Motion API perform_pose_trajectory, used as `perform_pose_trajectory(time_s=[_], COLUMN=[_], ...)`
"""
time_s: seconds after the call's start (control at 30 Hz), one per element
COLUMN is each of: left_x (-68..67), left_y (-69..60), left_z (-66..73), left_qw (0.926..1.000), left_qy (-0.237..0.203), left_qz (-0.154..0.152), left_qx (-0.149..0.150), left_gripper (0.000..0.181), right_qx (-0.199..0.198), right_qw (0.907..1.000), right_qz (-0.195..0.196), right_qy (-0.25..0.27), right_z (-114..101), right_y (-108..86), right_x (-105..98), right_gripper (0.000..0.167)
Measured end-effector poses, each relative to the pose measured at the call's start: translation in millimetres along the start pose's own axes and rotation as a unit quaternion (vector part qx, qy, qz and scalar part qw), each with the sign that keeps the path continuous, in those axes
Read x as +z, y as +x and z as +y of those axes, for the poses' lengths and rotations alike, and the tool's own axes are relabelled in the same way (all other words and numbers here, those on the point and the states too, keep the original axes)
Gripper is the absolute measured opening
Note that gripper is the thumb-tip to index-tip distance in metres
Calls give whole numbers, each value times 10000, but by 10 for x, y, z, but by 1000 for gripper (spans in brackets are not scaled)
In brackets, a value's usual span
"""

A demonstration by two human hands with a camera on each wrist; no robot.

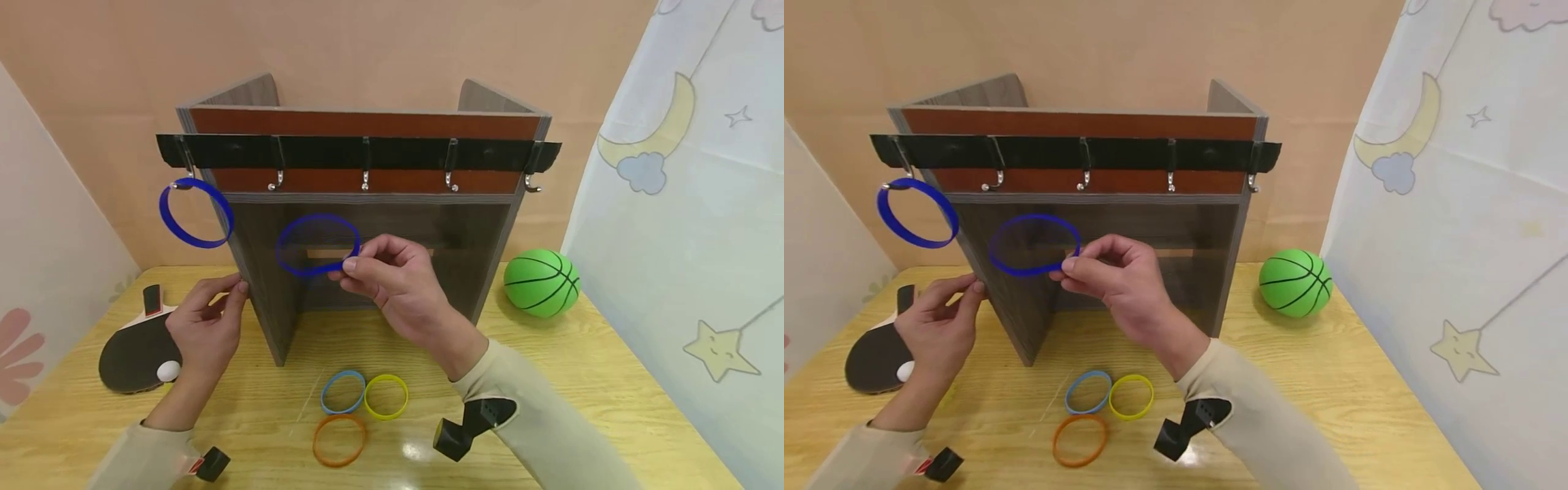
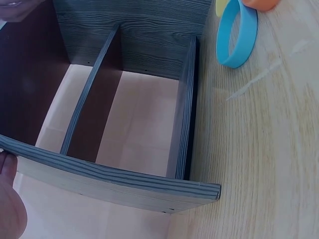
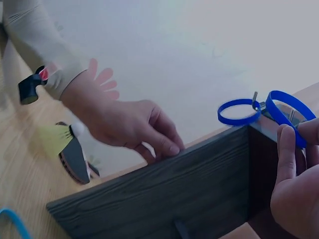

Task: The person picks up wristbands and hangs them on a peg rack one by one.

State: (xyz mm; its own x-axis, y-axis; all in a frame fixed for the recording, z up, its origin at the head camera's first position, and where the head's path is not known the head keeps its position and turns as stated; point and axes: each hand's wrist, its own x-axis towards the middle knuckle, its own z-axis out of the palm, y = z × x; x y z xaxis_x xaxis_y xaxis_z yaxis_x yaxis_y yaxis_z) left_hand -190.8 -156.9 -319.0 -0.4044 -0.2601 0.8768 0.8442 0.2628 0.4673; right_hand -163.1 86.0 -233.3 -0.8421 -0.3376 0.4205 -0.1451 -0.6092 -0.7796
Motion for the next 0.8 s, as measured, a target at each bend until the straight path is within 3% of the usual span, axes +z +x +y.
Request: perform_pose_trajectory(time_s=[0.37, 0.8], left_x=[-14, -5], left_y=[-6, 0], left_z=[-6, -7], left_qw=[10000, 9998], left_qy=[-35, -170], left_qz=[36, -32], left_qx=[3, 35], left_gripper=[9, 9], right_qx=[-146, -146], right_qw=[9994, 9983], right_qz=[81, 445], right_qy=[302, 340], right_z=[22, 71], right_y=[196, 290], right_x=[286, 318], right_gripper=[30, 30])
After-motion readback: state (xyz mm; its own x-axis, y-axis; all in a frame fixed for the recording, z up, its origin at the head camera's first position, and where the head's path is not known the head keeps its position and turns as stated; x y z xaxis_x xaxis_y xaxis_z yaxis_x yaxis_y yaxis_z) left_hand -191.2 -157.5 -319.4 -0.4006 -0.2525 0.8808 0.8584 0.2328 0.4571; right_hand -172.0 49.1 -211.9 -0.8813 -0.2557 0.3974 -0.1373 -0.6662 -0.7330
